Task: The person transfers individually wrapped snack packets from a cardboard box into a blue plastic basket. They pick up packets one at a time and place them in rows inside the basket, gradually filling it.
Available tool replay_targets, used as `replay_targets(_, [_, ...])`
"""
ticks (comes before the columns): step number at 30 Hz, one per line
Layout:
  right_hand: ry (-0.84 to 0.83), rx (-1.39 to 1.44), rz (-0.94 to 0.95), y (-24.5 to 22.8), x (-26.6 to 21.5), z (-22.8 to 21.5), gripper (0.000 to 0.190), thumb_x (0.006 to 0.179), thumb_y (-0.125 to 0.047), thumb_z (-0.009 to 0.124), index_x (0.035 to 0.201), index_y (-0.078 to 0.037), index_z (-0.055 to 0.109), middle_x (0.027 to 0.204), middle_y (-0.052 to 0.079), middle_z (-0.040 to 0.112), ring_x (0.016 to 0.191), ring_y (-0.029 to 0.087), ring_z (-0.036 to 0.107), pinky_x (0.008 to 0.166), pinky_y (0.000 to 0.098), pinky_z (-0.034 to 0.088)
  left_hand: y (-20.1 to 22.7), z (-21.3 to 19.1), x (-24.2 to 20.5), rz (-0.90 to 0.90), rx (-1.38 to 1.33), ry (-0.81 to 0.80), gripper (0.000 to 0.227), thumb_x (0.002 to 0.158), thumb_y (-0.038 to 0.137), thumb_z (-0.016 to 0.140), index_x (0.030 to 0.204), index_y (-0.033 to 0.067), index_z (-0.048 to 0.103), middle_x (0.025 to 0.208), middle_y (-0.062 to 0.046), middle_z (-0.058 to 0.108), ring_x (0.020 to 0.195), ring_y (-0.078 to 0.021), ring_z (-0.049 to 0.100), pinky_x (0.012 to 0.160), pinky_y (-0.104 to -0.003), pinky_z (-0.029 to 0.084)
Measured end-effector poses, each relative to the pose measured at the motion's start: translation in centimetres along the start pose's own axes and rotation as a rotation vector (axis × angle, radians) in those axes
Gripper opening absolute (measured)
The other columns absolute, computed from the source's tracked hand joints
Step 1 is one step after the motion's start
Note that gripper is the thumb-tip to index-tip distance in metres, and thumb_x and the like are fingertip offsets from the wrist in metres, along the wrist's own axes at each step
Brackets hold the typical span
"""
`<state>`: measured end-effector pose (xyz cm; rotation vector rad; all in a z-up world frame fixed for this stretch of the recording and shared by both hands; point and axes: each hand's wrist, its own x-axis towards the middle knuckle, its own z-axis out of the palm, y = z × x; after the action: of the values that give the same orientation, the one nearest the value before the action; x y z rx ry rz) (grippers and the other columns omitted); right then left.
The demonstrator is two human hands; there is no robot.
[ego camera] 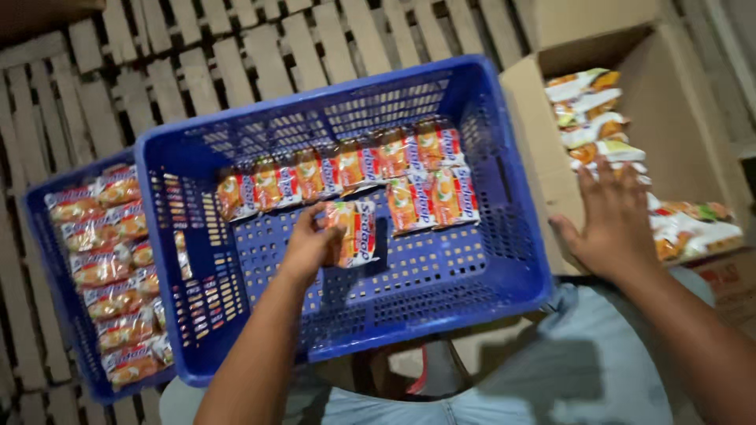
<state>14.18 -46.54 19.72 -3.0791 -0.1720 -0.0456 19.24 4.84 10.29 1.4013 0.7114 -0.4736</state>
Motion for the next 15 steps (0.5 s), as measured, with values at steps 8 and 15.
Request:
replay_targets(8, [-0.034,-0.027,0.010,-0.7,0.3,-0.5,0.094,0.092,-0.051,0.063,0.167,0.004,0.051,0.178,0.035,0.043,0.161,0.064,0.033,0.123,0.0742,0.031,-6.8,0.6,6.5,-0.137,0.048,0.202,0.037,0.093,0.009,0.083,0.122,0.0082,0.062,0.111,-0.013,0.080,0.096,-0.0280,0.080,0.082,-0.042,0.066])
replay_targets(15, [0.028,0.040,-0.097,-1.7,1.2,-1.5,0.098,0.089,-0.038,0.071,0.168,0.016,0.047,0.174,0.047,0.041,0.157,0.073,0.033,0.127,0.0793,0.028,-5.5,2.7,8.0,-0.037,0.476,0.171,0.047,0.085,0.036,0.087,0.121,0.0137,0.068,0.107,-0.007,0.081,0.091,-0.0213,0.076,0.083,-0.039,0.060])
